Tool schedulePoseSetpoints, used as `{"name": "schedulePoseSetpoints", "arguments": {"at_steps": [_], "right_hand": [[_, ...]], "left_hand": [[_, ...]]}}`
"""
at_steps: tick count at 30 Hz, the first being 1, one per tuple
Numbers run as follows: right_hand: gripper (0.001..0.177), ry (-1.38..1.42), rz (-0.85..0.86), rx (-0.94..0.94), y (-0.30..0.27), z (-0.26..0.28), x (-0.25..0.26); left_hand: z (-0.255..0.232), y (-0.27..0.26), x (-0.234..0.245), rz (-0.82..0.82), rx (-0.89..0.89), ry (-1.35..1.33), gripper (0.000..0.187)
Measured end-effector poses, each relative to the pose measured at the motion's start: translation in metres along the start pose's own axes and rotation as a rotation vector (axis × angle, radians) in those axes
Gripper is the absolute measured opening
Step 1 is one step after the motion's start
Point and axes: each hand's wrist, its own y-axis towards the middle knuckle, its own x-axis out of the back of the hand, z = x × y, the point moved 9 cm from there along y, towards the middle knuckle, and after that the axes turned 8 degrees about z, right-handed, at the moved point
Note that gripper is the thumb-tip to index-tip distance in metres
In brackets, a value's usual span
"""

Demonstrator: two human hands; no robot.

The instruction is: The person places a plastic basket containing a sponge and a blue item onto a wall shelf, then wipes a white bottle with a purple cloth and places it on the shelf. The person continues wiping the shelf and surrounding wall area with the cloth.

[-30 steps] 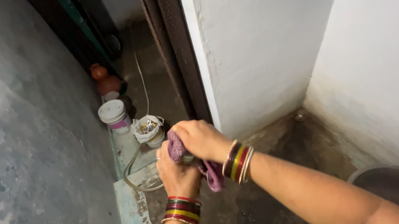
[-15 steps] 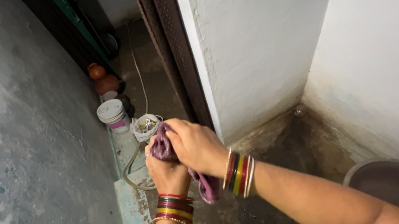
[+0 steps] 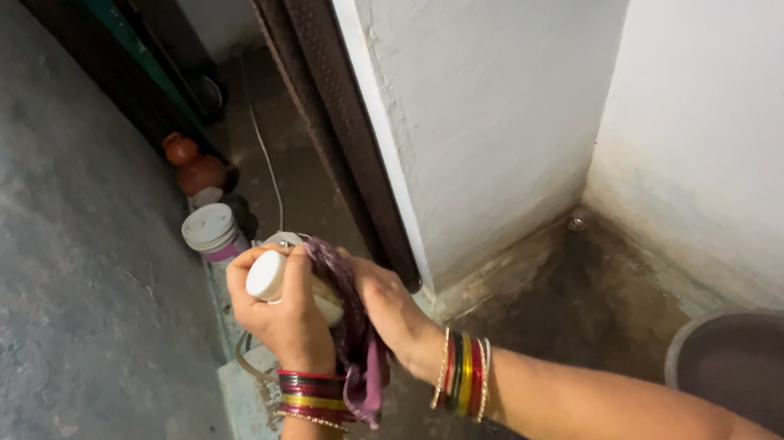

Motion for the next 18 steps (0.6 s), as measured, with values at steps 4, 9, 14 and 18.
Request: {"name": "schedulePoseSetpoints", "arguments": {"at_steps": [4,9,14,18], "right_hand": [[0.041,0.186,-0.115,-0.259,-0.016,-0.011,-0.003],[0.036,-0.025,0.016,-0.289,-0.015,0.011,-0.008],[0.033,-0.668,0.053,-0.066,-0.007,0.075,0.019],[0.036,-0.726,-0.079,0.161,-0.001,0.111,0.027]], "left_hand": [[-0.003,-0.001,-0.002,-0.032,-0.041,0.132,0.025],[-0.003,0.005,-0.001,-0.046,-0.075,0.314,0.030],[0.009,0.017,0.020,-0.086,0.004,0.352,0.034],[0.022,0.016,0.007,-0.118,0.045,0.234,0.031]]}}
